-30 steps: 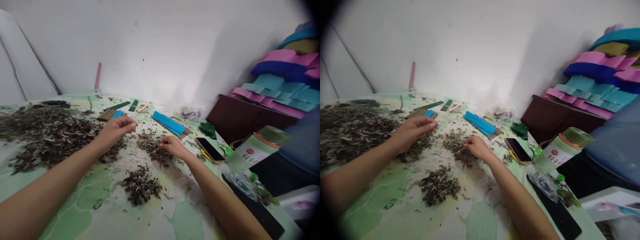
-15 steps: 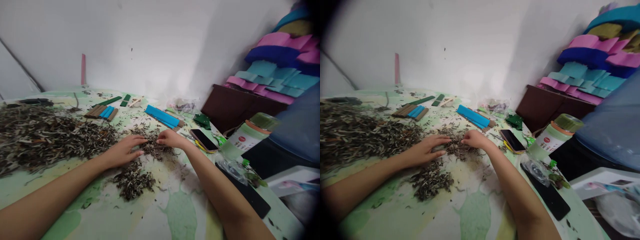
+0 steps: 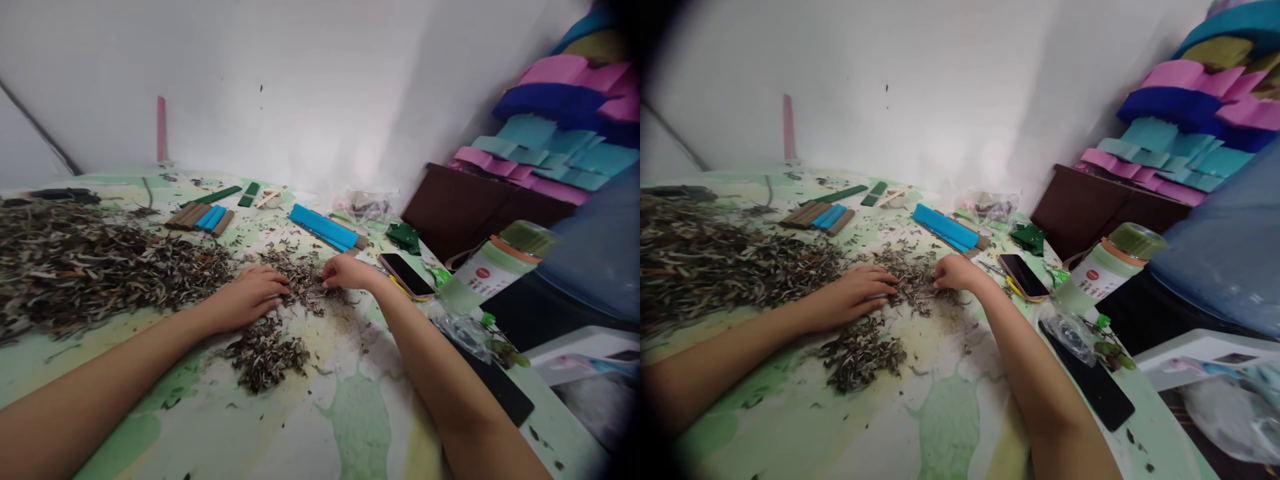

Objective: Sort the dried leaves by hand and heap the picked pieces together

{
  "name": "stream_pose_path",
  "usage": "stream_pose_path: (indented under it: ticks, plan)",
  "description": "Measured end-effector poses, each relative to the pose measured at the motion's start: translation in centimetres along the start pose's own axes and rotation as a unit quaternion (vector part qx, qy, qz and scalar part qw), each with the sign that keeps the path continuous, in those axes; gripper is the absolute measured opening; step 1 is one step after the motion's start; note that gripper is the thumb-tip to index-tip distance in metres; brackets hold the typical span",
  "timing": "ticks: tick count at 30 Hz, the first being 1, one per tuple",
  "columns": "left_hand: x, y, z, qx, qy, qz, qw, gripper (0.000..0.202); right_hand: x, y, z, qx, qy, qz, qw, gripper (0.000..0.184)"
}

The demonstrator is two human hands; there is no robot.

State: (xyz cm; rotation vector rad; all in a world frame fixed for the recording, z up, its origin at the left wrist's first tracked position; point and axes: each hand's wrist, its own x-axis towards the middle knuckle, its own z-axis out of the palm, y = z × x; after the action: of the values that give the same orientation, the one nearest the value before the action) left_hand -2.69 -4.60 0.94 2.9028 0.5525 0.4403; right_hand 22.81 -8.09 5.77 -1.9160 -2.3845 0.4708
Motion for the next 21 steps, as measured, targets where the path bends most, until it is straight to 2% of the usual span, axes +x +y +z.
stream_pose_path:
  ticks: [2,6,12,15,16,19,21]
  plan:
    - [0.1,0.0,0.0,-0.011,0.009,0.01,1.0,0.024,0.0,0.1,0.2,-0.001,-0.02,-0.005,1.0,0.018]
    - [0.3,0.3,-0.2,-0.026,0.023,0.008,0.999,0.019,0.2,0.1,0.6,0.012,-0.008,-0.03,0.999,0.01]
    - [0.4,0.4,-0.7,-0.022,0.042,-0.041,0.998,0.015,0.4,0.0,0.5,0.009,0.066,-0.016,0.998,0.017]
    - [0.4,0.4,-0.8,-0.022,0.061,-0.073,0.995,0.015,0.3,-0.9,0.6,0.029,0.103,-0.034,0.994,0.012]
    - [0.3,0.4,-0.8,-0.023,0.067,-0.079,0.994,0.015,0.2,-1.3,0.7,0.04,0.103,-0.053,0.992,0.012]
    - [0.2,0.3,-0.7,-0.02,0.078,-0.087,0.993,0.016,0.2,-2.6,1.3,0.046,0.07,-0.119,0.989,0.026]
    - [0.2,0.2,-0.7,-0.018,0.084,-0.091,0.992,0.017,0.3,-3.0,1.7,0.026,0.053,-0.133,0.989,0.027]
